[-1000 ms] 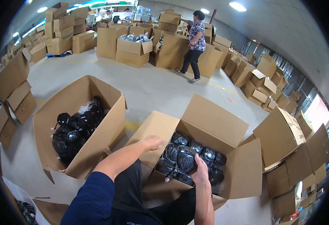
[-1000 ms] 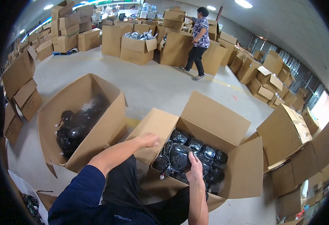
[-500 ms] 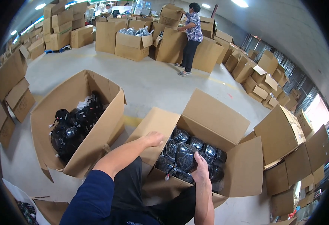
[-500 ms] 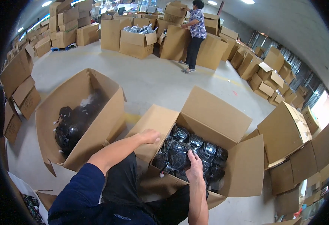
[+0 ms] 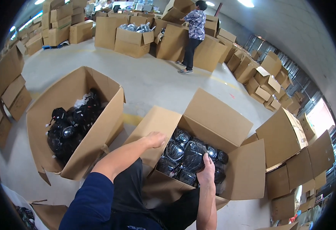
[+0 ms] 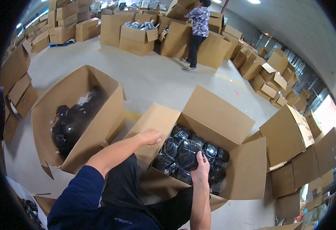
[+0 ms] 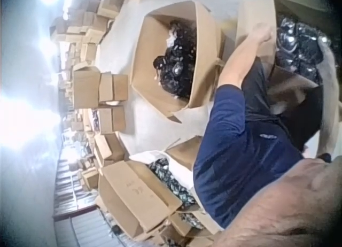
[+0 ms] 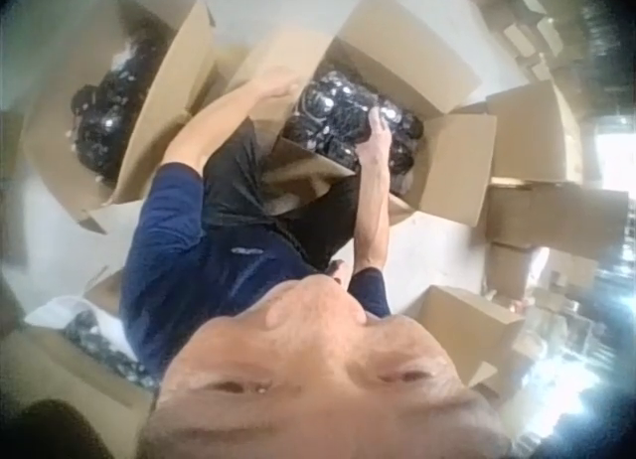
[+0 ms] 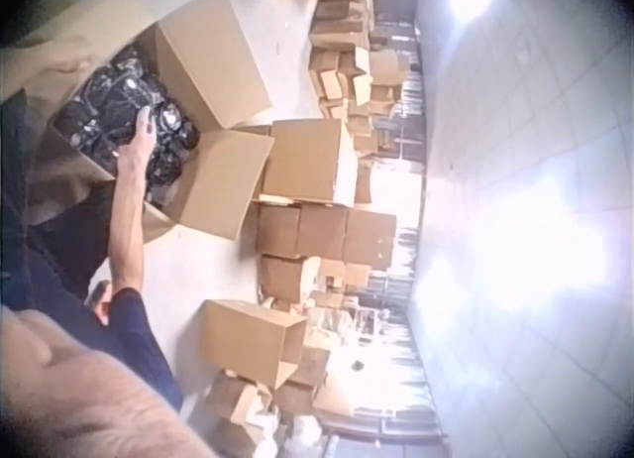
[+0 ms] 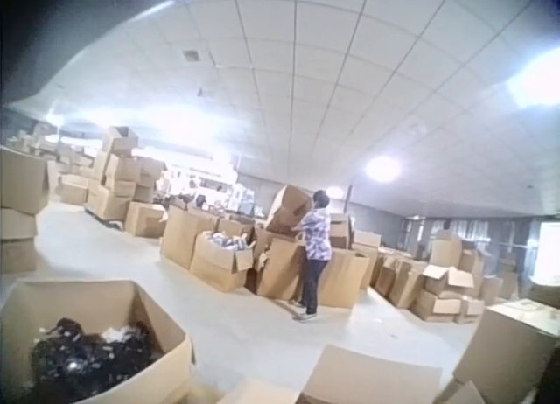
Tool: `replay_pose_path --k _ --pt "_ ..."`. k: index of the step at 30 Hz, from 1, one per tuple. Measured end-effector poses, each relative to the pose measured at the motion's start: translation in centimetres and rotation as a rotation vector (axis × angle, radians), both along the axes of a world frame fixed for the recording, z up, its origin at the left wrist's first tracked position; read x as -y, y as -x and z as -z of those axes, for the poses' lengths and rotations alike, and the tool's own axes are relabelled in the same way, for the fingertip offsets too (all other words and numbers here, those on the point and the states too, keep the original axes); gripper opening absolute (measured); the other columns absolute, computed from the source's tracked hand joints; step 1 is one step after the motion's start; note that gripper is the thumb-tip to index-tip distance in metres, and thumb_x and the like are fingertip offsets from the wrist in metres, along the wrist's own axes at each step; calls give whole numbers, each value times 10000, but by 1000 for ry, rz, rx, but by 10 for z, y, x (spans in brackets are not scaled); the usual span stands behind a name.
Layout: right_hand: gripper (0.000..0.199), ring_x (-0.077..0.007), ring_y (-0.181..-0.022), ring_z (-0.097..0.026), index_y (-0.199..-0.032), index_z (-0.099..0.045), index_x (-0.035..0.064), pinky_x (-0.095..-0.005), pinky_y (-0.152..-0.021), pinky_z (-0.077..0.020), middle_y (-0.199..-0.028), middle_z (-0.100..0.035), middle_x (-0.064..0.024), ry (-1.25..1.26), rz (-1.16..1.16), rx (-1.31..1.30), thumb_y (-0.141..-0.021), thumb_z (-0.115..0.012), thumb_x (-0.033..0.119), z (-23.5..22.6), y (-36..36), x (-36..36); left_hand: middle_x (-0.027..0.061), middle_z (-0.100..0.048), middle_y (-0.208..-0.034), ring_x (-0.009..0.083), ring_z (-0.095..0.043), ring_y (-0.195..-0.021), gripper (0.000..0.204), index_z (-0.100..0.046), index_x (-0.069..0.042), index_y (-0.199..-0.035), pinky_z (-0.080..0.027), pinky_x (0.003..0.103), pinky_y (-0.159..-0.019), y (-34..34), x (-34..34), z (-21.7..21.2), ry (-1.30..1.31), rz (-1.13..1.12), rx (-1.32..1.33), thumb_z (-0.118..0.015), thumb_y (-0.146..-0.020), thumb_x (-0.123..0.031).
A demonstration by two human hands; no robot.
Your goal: The person packs plastic-wrapped components into cardboard boxes by hand, adding bubble wrap for shipping.
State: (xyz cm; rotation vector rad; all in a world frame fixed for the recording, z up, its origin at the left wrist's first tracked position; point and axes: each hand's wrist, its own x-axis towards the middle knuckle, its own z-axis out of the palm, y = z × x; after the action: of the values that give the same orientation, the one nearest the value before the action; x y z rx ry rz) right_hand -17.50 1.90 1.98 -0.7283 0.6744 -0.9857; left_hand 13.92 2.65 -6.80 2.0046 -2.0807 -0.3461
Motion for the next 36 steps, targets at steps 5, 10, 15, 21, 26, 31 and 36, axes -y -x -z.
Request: replay_pose_path --k 5,10,15,21,26,31,36 --pt "341 -254 -1058 -698 -1247 -627 -3 -439 -954 -574 -1185 -708 -121 14 3 -56 -1014 -643 247 3 3 -8 258 -708 -1025 441 -678 -1008 279 -693 16 -1011 -546 526 -854 4 -5 1 -12 -3 0 -680 -904 -241" --pt "286 -242 -1010 -703 -1201 -640 28 -410 -912 -584 -1131 -714 -103 40 129 27 -990 -683 217 -3 13 -7 242 -714 -1033 432 -680 -997 249 -705 -16 -999 -538 525 -855 7 6 28 -14 50 -22 -651 -891 -234" --pt "268 -167 -970 -663 -1223 -596 6 -348 -847 -555 -1120 -684 -81 453 457 13 -1015 -639 170 -64 43 41 211 -704 -884 377 -672 -844 198 -698 -65 -898 -506 516 -760 -35 8 71 84 50 -334 -636 -855 -248" --pt "323 -146 -993 -647 -1188 -644 -27 -321 -900 -527 -1090 -699 -67 876 581 -590 -955 -733 179 -139 112 58 266 -695 -968 446 -666 -953 258 -672 -12 -970 -517 542 -847 2 22 16 -31 11 -28 -645 -919 -263" --pt "376 -163 -894 -678 -1134 -655 -44 -319 -814 -556 -1017 -705 -67 908 332 -1475 -885 -793 202 -99 135 79 268 -693 -1005 455 -654 -983 267 -657 2 -1039 -512 543 -861 9 14 10 -76 -29 -37 -640 -945 -247" --pt "378 -194 -968 -690 -1145 -620 -68 -371 -892 -559 -1074 -709 -110 92 173 -367 -963 -724 246 -34 182 94 254 -699 -971 445 -661 -964 268 -658 -13 -1095 -522 530 -842 23 19 -7 -19 12 -59 -655 -939 -231" --pt "427 -204 -929 -688 -1166 -608 -99 -367 -877 -547 -1073 -701 -125 -58 213 -783 -950 -723 251 53 235 97 233 -712 -956 428 -675 -936 297 -667 -28 -1139 -528 518 -825 54 23 -14 -1 140 -114 -677 -924 -233"
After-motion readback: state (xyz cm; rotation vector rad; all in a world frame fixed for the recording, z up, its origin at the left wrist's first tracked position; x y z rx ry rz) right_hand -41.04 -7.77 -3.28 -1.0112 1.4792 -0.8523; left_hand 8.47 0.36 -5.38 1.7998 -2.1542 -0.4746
